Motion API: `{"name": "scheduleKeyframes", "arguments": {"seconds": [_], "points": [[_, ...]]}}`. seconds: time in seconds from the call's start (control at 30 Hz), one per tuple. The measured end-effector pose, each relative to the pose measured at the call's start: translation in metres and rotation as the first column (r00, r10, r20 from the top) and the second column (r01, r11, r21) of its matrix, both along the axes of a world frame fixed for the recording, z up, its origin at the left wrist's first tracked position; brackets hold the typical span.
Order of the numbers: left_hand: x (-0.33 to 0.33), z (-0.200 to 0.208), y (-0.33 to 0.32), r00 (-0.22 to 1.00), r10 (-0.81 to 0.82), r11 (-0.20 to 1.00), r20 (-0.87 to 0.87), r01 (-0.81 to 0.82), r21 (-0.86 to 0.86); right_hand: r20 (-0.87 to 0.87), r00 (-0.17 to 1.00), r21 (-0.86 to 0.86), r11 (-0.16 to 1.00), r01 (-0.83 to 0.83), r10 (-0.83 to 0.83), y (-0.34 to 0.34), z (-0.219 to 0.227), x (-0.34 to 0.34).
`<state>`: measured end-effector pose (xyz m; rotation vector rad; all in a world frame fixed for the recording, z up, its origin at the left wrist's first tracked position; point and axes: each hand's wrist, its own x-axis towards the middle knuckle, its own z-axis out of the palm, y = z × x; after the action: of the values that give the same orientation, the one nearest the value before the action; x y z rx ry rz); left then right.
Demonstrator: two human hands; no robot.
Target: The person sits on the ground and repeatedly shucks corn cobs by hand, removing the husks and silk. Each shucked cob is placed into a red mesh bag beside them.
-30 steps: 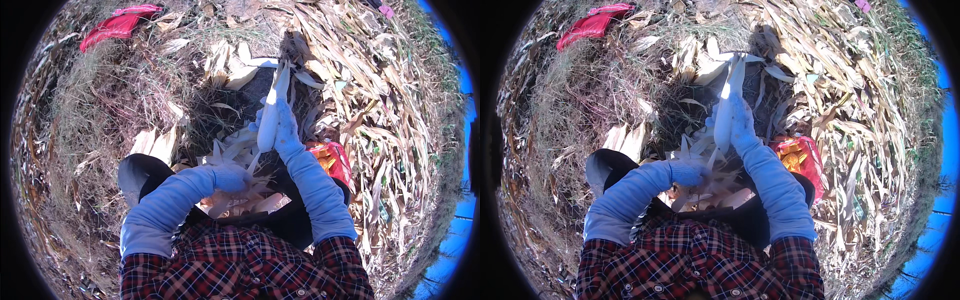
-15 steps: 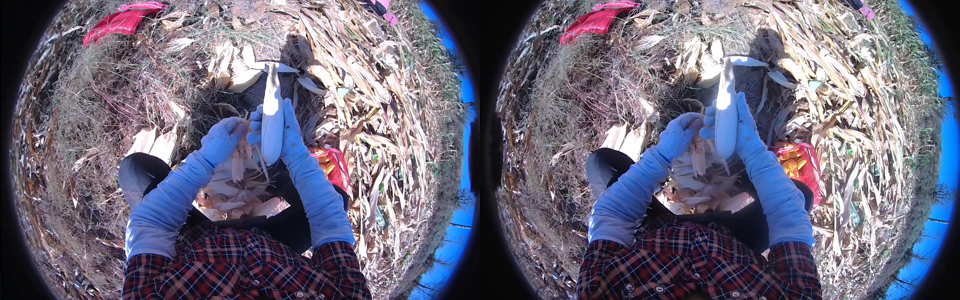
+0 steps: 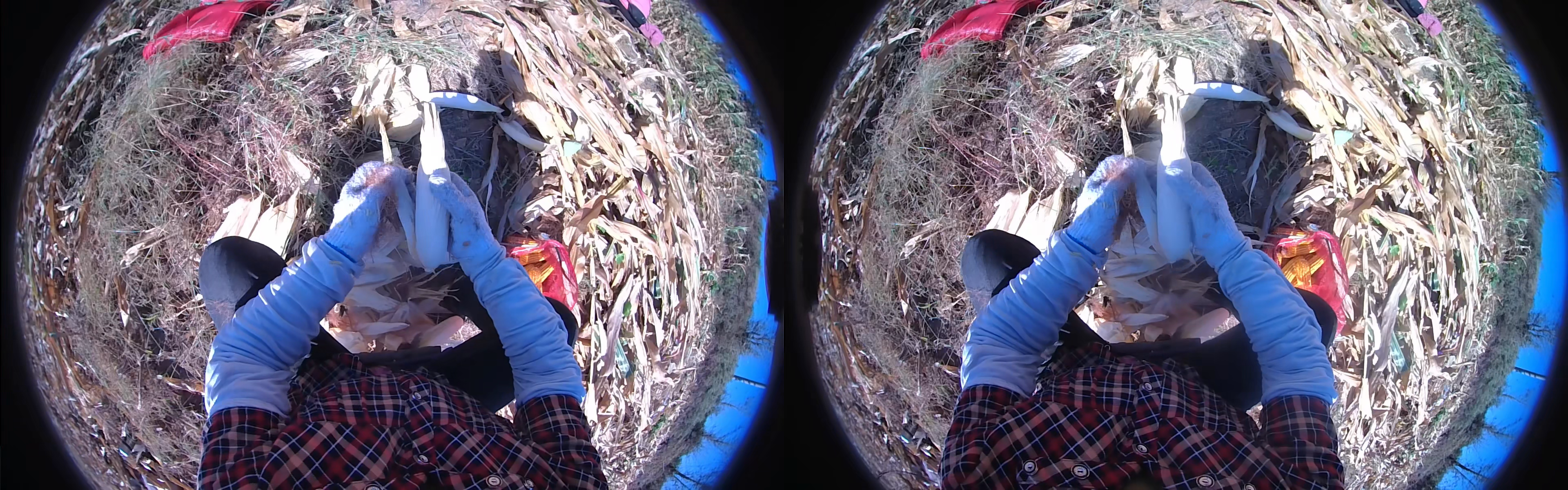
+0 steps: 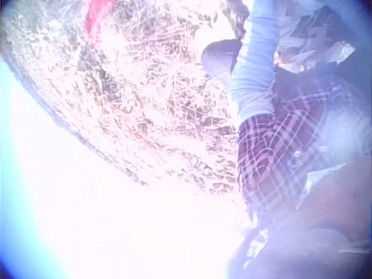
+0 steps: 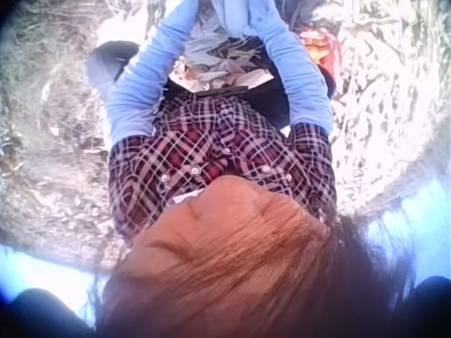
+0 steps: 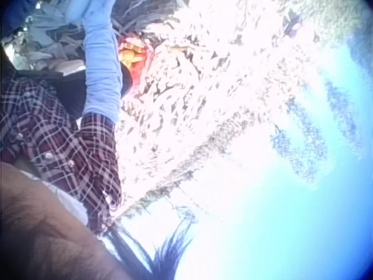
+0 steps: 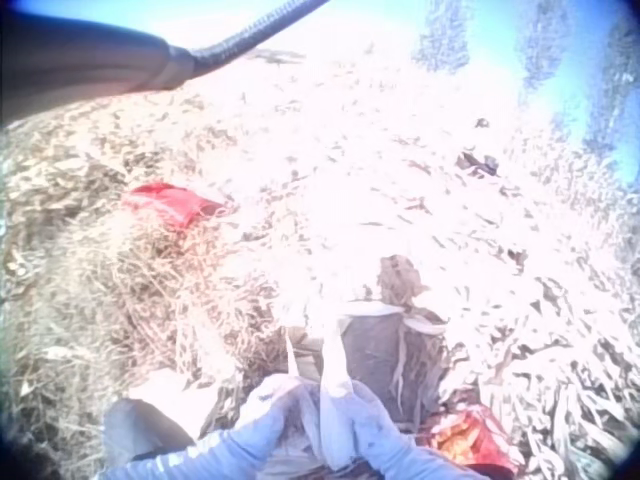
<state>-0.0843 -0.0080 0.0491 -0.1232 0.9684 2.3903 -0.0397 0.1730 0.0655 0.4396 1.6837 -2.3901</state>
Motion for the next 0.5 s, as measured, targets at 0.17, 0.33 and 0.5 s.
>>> {"name": "scheduleKeyframes", "arguments": {"seconds": [0.17, 0.33, 0.5], "points": [[-0.003, -0.026, -0.008, 1.0, -0.026, 0.98, 0.014, 0.023, 0.2, 0.048, 0.973, -0.281, 0.932, 0.229, -0.224, 0.017, -0.011, -0.008], [0.031, 0.0, -0.01, 0.63, -0.774, 0.596, 0.06, 0.757, -0.266, -0.059, 0.933, -0.429, 0.853, 0.297, -0.355, 0.059, 0.009, -0.023], [0.061, -0.059, -0.012, -0.093, -0.944, 0.329, -0.317, -0.185, -0.926, -0.162, 0.963, -0.479, 0.87, 0.114, -0.215, 0.071, 0.027, -0.023]]}}
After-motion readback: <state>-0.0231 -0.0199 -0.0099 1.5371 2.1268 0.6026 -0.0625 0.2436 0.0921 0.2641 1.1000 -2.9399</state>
